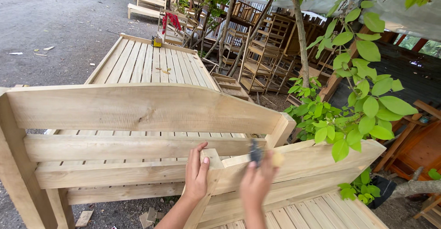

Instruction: The person sands a wooden bed frame outdoors, first sanding the headboard rail and corner blocks with a sanding block, then moving along the frame and sanding the slatted deck surface with a sanding sponge, working across different sections of the furniture.

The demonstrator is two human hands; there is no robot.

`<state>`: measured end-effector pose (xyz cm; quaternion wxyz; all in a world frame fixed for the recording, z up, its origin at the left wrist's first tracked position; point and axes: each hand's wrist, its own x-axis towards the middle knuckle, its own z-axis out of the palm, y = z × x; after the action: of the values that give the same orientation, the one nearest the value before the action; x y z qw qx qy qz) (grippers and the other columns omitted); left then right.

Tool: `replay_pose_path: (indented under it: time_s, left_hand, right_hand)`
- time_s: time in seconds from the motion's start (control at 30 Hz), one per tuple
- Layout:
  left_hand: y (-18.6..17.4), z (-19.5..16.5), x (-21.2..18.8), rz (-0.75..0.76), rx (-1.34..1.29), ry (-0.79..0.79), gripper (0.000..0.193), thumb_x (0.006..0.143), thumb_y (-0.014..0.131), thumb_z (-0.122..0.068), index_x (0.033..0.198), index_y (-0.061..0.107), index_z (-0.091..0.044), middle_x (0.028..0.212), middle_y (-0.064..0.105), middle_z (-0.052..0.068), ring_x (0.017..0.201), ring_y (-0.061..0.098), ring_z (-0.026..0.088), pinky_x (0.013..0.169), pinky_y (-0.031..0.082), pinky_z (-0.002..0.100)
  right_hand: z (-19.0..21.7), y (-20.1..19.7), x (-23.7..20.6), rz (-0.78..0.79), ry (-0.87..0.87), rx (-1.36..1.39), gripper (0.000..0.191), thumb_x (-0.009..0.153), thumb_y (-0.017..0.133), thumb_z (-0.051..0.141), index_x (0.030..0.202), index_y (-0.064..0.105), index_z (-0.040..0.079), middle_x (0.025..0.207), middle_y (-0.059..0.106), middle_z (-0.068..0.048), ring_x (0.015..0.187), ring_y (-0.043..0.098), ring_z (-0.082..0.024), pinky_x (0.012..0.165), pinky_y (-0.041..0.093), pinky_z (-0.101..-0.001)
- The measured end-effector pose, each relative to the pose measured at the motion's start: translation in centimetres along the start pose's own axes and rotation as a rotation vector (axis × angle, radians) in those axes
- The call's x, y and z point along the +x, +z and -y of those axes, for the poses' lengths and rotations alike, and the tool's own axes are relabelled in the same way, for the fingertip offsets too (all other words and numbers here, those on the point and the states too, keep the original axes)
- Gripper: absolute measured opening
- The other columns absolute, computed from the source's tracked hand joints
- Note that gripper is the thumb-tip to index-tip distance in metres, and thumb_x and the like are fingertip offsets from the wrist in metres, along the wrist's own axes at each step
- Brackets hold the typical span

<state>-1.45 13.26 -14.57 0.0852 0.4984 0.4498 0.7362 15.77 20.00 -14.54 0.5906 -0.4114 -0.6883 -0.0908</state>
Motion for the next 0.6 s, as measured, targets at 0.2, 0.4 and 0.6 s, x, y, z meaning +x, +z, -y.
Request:
replay_pose_path:
  time_s: [0.2, 0.4, 0.6]
  left_hand:
    - [-0.4, 0.1, -0.2, 0.013, -0.026, -0.012, 0.045, 0.095, 0.049, -0.019, 0.136, 0.053, -0.001, 0.129, 0.059, 0.02, 0.123, 0.057, 0.034, 0.107, 0.04, 0.039]
    - [-0.3, 0.2, -0.3, -0.001, -0.051, -0.047, 0.043, 0.091, 0.05, -0.014, 0.132, 0.056, -0.002, 0.119, 0.06, 0.017, 0.114, 0.058, 0.031, 0.104, 0.041, 0.036]
    - [-0.2, 1.2, -0.3, -0.007, -0.055, 0.036, 0.042, 0.094, 0.049, -0.016, 0.133, 0.054, -0.001, 0.125, 0.06, 0.017, 0.118, 0.058, 0.031, 0.105, 0.04, 0.036]
  right_hand:
    - [2.5, 4.2, -7.6, 0.233, -0.282, 0.01, 0.06, 0.106, 0.039, 0.037, 0.151, 0.045, -0.002, 0.161, 0.04, -0.023, 0.155, 0.024, -0.044, 0.124, 0.012, -0.0598]
    - [-7.0, 3.6, 0.7, -0.163, 0.615, 0.171, 0.065, 0.109, 0.035, 0.041, 0.144, 0.042, -0.013, 0.156, 0.02, -0.042, 0.134, 0.039, -0.053, 0.117, 0.026, -0.0565]
    - [1.8, 7.0, -5.0, -0.215, 0.109, 0.38, 0.059, 0.109, 0.04, 0.028, 0.149, 0.031, -0.016, 0.162, 0.021, -0.038, 0.152, 0.023, -0.051, 0.123, 0.017, -0.0554]
